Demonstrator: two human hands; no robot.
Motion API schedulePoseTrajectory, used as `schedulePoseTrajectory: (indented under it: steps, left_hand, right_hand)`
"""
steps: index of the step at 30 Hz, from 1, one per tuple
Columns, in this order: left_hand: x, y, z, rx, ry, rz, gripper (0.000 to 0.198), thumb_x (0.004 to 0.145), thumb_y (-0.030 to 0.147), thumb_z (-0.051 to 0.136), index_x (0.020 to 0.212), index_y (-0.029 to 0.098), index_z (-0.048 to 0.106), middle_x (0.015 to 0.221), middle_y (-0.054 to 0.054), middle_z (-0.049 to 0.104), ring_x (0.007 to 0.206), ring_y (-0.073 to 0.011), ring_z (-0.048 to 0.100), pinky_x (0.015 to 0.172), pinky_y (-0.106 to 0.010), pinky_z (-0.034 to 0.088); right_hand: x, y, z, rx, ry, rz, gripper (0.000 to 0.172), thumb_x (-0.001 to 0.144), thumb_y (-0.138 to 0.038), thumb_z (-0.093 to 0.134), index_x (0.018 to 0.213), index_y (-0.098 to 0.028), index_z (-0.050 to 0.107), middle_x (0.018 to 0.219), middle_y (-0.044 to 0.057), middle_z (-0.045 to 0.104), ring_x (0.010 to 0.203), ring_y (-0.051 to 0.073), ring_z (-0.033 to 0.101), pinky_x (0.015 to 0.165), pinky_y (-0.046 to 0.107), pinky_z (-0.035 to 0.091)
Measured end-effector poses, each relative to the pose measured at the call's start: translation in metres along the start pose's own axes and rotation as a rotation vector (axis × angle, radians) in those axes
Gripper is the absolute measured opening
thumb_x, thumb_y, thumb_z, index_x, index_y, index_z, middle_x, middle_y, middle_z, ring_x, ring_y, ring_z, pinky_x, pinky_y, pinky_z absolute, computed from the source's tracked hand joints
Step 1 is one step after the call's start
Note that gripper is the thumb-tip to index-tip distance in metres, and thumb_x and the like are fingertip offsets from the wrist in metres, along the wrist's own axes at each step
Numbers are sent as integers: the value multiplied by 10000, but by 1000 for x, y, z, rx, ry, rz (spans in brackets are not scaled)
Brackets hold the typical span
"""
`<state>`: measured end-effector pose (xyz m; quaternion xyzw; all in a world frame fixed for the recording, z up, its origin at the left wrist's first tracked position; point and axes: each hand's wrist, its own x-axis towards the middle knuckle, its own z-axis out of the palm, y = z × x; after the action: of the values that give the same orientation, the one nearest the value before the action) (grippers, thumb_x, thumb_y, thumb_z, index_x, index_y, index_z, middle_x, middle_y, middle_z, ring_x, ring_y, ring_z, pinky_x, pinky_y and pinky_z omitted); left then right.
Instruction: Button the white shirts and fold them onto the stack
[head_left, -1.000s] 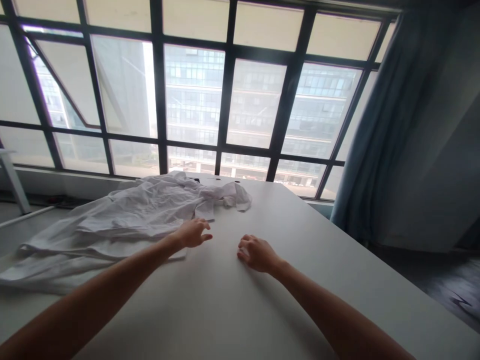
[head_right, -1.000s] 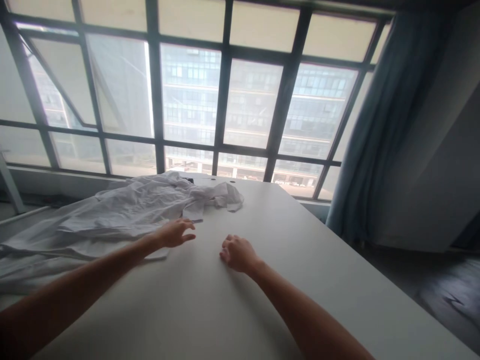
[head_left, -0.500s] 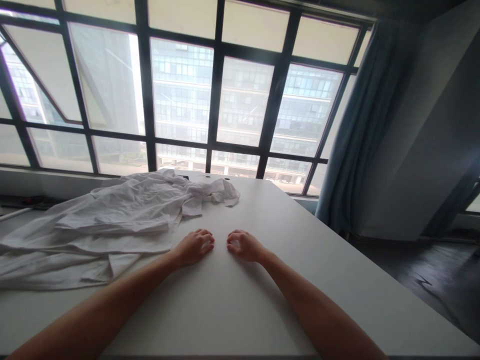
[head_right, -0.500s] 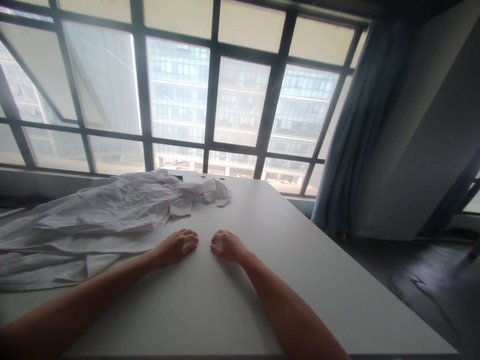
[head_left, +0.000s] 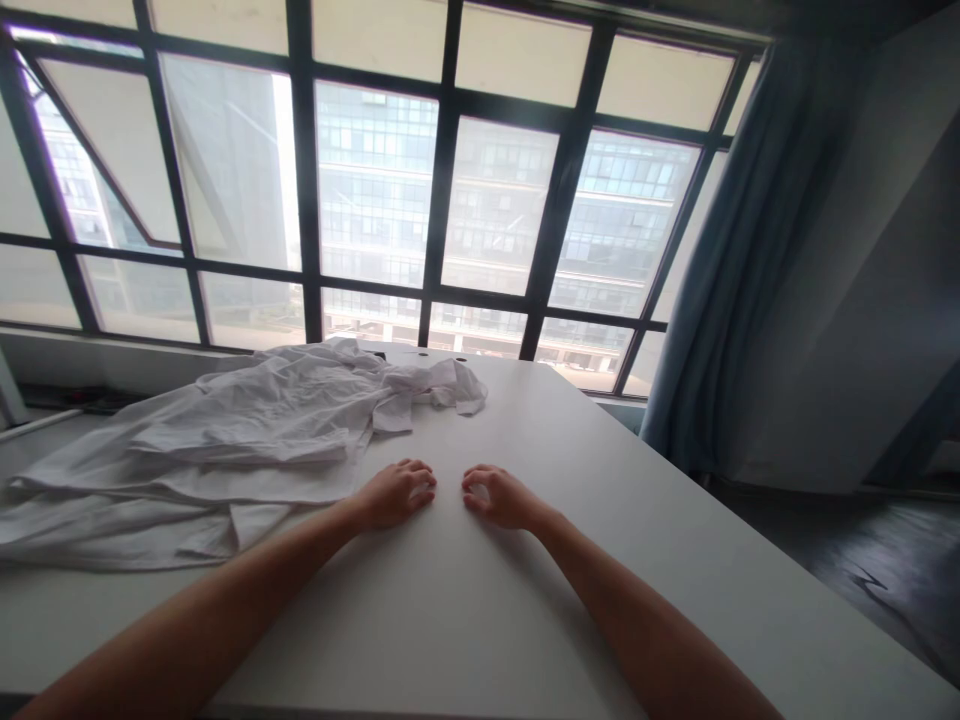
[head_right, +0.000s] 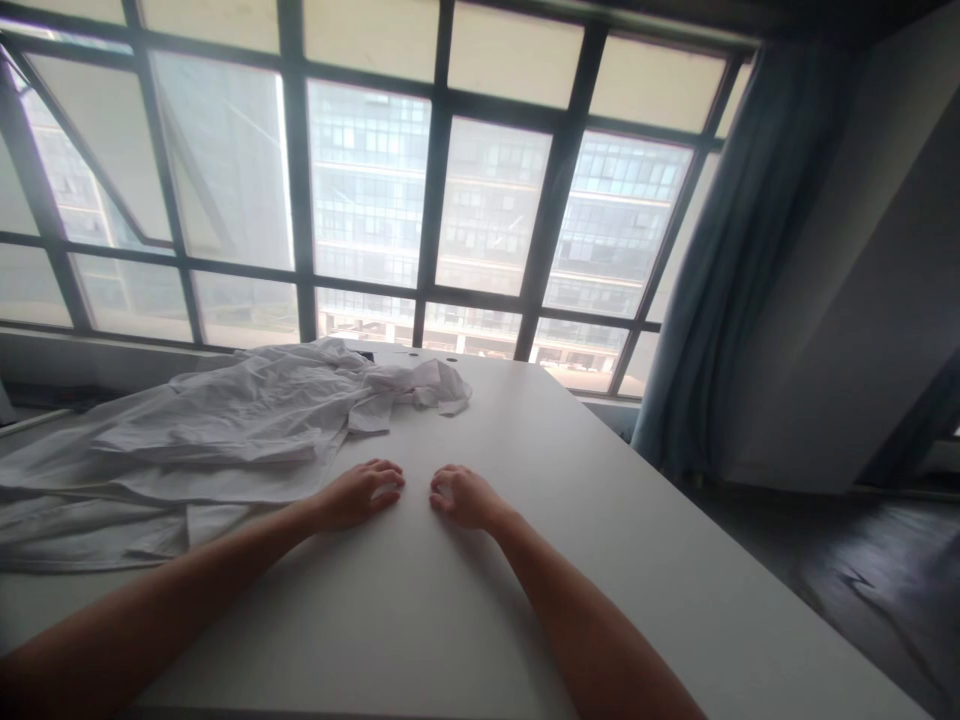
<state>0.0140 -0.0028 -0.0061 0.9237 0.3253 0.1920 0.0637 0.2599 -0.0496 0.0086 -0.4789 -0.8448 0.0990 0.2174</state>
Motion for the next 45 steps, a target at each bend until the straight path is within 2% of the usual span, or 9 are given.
schedulePoseTrajectory:
  steps: [11,16,21,29,33,37,39,42,45]
  left_hand:
    - [-1,-16,-25,61,21,-32,334,921,368,549,1187,208,673,1290,-94,656,1189,-268,603,1032,-400,455]
    - [-18,-63,-71,276,197,-400,382,901,381,549,1211,190,664,1309,-117,642,1207,-310,586,1041,-441,434]
    - [-38,-90,-96,288,-96,-730,417,830,429,660,1146,159,694,1330,-172,613,1229,-370,547,980,-464,446]
    - [-26,-54,-97,338,68,-804,421,987,376,381,1093,89,671,1040,-218,701,970,-338,667,810,-408,479]
    - [-17,2,-86,150,45,-545,406,988,430,395,950,133,669,846,-129,693,813,-263,665,753,-347,479]
    - [-19,46,-82,-557,-505,11,550,892,692,469,852,170,640,756,-41,678,655,-172,609,624,-272,489]
    - [-20,47,-86,-785,-636,100,633,836,775,476,917,170,645,844,-60,714,684,-173,638,619,-269,511]
    - [-19,20,-91,-652,-427,-21,626,866,738,459,998,163,666,999,-104,735,818,-211,687,703,-289,534]
    - [-20,-22,-89,-129,-167,-217,495,890,607,500,1003,173,708,1015,-104,742,931,-258,686,857,-351,520]
  right_hand:
    - [0,-3,-2,-5,-24,1,205,855,-221,609,1013,-160,723,1209,134,683,1121,266,634,1028,412,462]
    - [-1,-2,-3,-12,-41,6,192,864,-229,598,995,-168,725,1231,130,676,1148,274,626,1029,418,464]
    - [0,0,-2,-13,-44,11,206,865,-234,600,1021,-176,722,1237,122,675,1165,272,622,1036,416,463]
    - [0,-3,-3,-14,-49,21,194,861,-224,607,1008,-174,723,1246,118,673,1162,266,625,1033,395,465]
    - [-1,-4,-4,-30,-14,63,270,866,-245,609,1107,-167,701,1233,124,680,1152,262,630,1025,394,470]
    - [3,1,-4,-121,240,179,444,879,-212,570,1314,-122,584,1320,161,628,1250,276,562,1083,437,413]
    - [6,5,-4,-134,327,197,444,885,-181,538,1324,-125,569,1333,150,620,1256,258,554,1090,416,406]
    - [7,9,-2,-136,318,222,383,864,-165,548,1240,-135,614,1267,146,651,1174,256,596,1038,379,444]
    - [8,11,1,-116,220,206,245,830,-154,577,1055,-150,673,1135,146,695,1030,260,640,921,353,498]
